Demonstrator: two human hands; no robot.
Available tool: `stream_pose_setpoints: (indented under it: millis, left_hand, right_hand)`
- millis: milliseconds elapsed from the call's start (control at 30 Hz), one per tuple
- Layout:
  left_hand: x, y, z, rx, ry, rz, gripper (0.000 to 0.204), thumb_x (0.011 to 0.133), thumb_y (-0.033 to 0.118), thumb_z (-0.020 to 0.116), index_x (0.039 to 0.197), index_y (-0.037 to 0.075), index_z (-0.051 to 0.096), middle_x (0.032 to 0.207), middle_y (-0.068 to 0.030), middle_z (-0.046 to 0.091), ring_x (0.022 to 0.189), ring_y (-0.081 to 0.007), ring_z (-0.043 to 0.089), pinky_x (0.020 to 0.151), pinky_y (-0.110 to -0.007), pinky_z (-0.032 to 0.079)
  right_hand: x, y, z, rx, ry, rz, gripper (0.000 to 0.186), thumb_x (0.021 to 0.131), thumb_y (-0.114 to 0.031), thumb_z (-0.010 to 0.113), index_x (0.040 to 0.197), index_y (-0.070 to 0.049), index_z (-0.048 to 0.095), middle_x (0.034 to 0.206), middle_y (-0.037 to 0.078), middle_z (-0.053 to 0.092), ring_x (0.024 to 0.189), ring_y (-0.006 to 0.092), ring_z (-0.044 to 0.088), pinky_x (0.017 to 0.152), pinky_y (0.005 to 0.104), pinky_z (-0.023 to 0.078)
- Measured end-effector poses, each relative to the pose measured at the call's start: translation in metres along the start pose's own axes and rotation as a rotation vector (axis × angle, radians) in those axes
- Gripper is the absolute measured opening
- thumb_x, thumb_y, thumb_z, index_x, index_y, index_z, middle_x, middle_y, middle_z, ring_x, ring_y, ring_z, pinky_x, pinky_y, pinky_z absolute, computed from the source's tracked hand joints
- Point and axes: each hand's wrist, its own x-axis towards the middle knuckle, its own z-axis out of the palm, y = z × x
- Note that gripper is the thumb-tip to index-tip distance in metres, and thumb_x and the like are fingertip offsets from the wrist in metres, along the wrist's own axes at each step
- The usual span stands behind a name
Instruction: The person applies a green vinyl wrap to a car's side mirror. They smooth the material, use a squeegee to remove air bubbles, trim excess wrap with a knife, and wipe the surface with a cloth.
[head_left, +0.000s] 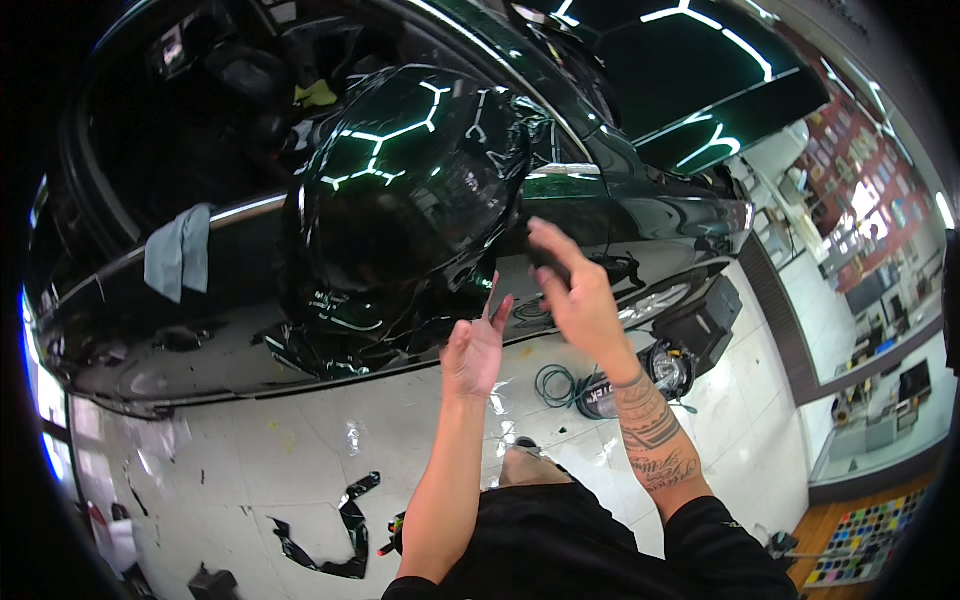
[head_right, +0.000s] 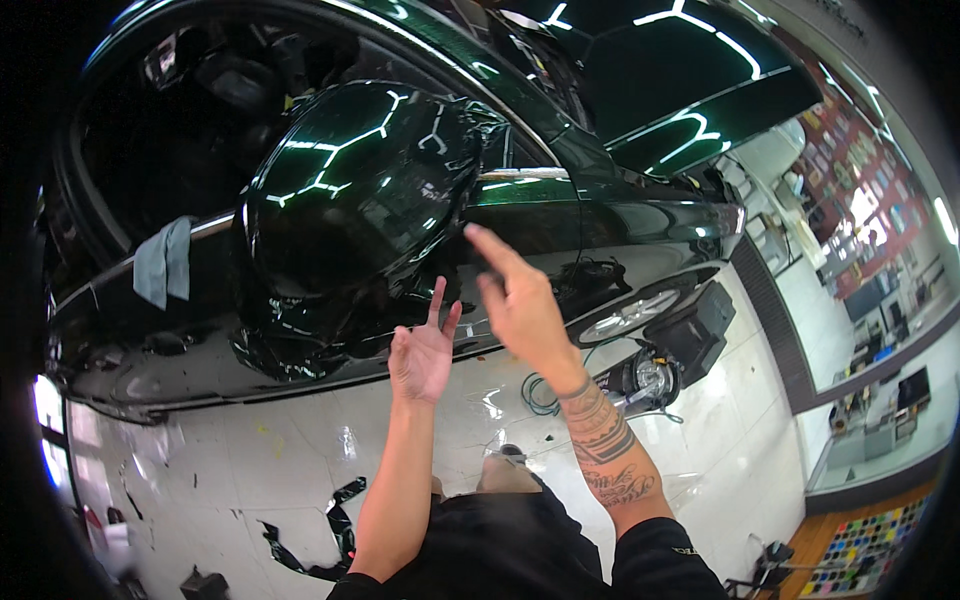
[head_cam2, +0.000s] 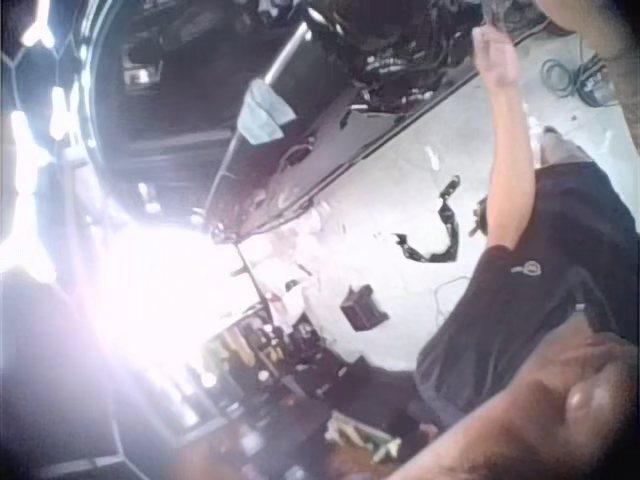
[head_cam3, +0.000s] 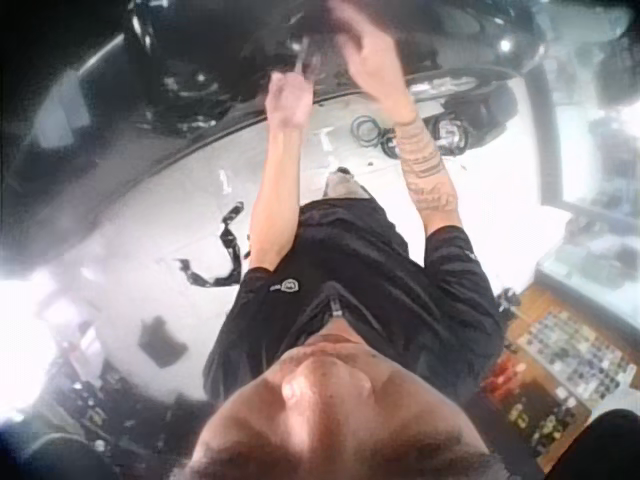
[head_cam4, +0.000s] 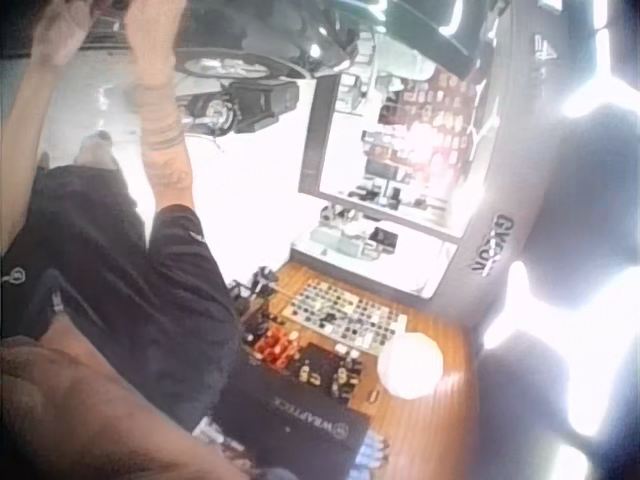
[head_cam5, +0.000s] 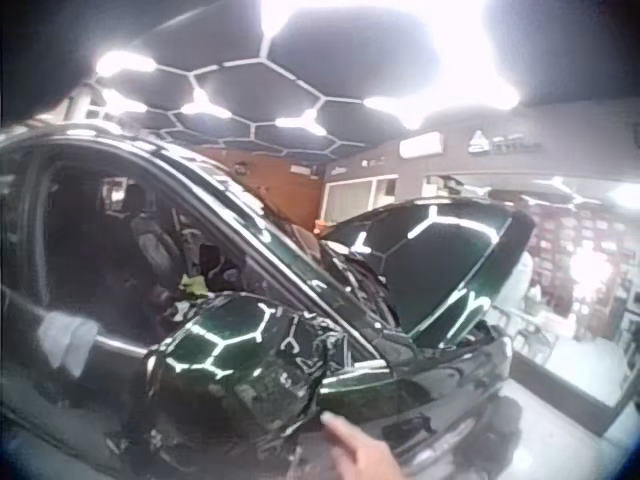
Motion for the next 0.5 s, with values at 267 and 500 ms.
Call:
stream_pose_setpoints:
  millis: [267,500]
  left_hand:
    - [0.049,-0.042,0.052,0.160,0.410,0.085,0.041,0.097,0.039,0.066,0.126,0.013,0.056,0.134,-0.0050,0.058,0.128,-0.0208,0.050,0.107,-0.040,0.037]
    - [0.061,-0.067,0.044,0.415,0.384,0.436,0.019,0.098,0.020,0.060,0.105,0.002,0.063,0.112,-0.0136,0.067,0.105,-0.0240,0.065,0.093,-0.037,0.051]
  right_hand:
    - [0.098,0.032,-0.005,0.516,-0.029,0.676,0.054,0.087,-0.054,0.071,0.101,-0.003,0.061,0.086,0.002,0.058,0.064,0.0128,0.058,0.052,0.0313,0.056]
    - [0.128,0.083,-0.009,0.916,-0.302,0.828,0.037,0.091,-0.035,0.070,0.096,0.000,0.059,0.087,0.008,0.061,0.070,0.0195,0.066,0.053,0.0393,0.060]
